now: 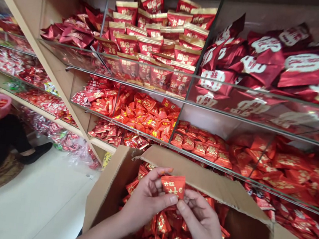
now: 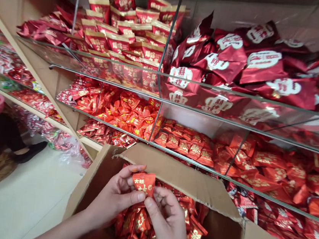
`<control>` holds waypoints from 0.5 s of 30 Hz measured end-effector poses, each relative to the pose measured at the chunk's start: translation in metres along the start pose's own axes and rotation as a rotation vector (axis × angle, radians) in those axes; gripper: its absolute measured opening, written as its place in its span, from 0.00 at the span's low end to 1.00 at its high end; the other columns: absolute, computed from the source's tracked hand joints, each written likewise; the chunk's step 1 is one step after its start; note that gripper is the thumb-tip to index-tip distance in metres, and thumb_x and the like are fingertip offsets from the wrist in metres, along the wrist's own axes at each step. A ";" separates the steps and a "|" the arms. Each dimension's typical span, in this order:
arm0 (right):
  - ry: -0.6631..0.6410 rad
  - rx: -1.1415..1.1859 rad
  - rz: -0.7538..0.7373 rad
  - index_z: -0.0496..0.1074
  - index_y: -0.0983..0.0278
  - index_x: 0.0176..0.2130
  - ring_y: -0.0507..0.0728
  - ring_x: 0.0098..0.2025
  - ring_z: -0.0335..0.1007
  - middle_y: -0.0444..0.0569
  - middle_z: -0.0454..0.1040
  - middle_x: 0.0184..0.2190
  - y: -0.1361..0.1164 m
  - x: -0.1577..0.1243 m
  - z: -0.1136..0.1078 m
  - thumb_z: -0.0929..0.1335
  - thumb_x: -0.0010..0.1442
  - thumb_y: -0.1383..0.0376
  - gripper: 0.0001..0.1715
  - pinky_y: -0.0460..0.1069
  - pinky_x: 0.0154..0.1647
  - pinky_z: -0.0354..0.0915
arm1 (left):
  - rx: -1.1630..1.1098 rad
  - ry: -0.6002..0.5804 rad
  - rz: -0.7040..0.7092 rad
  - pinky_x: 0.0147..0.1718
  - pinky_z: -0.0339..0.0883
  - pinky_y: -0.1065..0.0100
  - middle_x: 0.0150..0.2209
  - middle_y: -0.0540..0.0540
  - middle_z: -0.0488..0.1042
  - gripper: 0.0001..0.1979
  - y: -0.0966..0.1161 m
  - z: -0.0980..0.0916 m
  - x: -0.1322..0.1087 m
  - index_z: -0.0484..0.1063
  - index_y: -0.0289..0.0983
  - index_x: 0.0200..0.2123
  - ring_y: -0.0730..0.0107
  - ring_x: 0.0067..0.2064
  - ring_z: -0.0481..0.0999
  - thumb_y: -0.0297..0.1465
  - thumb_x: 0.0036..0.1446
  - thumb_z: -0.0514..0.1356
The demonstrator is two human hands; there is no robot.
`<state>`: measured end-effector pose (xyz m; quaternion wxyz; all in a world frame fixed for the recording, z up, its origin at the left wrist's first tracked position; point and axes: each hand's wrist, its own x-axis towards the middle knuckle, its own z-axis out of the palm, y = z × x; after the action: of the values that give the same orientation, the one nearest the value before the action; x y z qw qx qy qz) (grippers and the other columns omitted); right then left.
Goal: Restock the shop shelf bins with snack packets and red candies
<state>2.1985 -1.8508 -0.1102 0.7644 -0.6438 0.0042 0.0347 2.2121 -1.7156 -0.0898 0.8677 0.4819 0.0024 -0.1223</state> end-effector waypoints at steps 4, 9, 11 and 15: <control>-0.012 -0.013 -0.015 0.72 0.63 0.33 0.55 0.32 0.71 0.49 0.74 0.29 -0.005 0.001 -0.006 0.70 0.47 0.60 0.12 0.49 0.35 0.68 | 0.020 -0.017 -0.005 0.34 0.65 0.72 0.31 0.49 0.74 0.20 0.001 0.004 0.001 0.64 0.35 0.38 0.76 0.32 0.72 0.26 0.41 0.66; -0.041 -0.126 -0.071 0.71 0.63 0.32 0.55 0.32 0.70 0.48 0.73 0.27 -0.022 0.003 -0.015 0.70 0.46 0.60 0.12 0.47 0.32 0.68 | 0.128 -0.032 0.042 0.31 0.65 0.73 0.28 0.51 0.73 0.20 0.005 0.011 0.009 0.63 0.35 0.38 0.77 0.29 0.71 0.27 0.40 0.66; 0.018 -0.166 -0.127 0.70 0.63 0.34 0.54 0.32 0.69 0.48 0.73 0.29 -0.035 0.014 -0.021 0.71 0.45 0.60 0.14 0.47 0.33 0.67 | 0.260 -0.059 0.121 0.30 0.65 0.72 0.28 0.50 0.73 0.22 0.012 0.016 0.021 0.61 0.36 0.42 0.75 0.28 0.71 0.29 0.43 0.64; 0.262 -0.250 -0.326 0.66 0.64 0.35 0.53 0.31 0.68 0.48 0.72 0.29 -0.056 0.078 -0.043 0.72 0.42 0.58 0.21 0.48 0.31 0.66 | 0.831 -0.143 0.516 0.47 0.61 0.63 0.45 0.41 0.70 0.17 0.035 0.034 0.075 0.60 0.36 0.50 0.65 0.46 0.69 0.30 0.56 0.52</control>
<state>2.2812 -1.8989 -0.0660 0.6673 -0.7245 -0.0049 -0.1727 2.2881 -1.7419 -0.0512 0.6021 0.7624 -0.2255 0.0731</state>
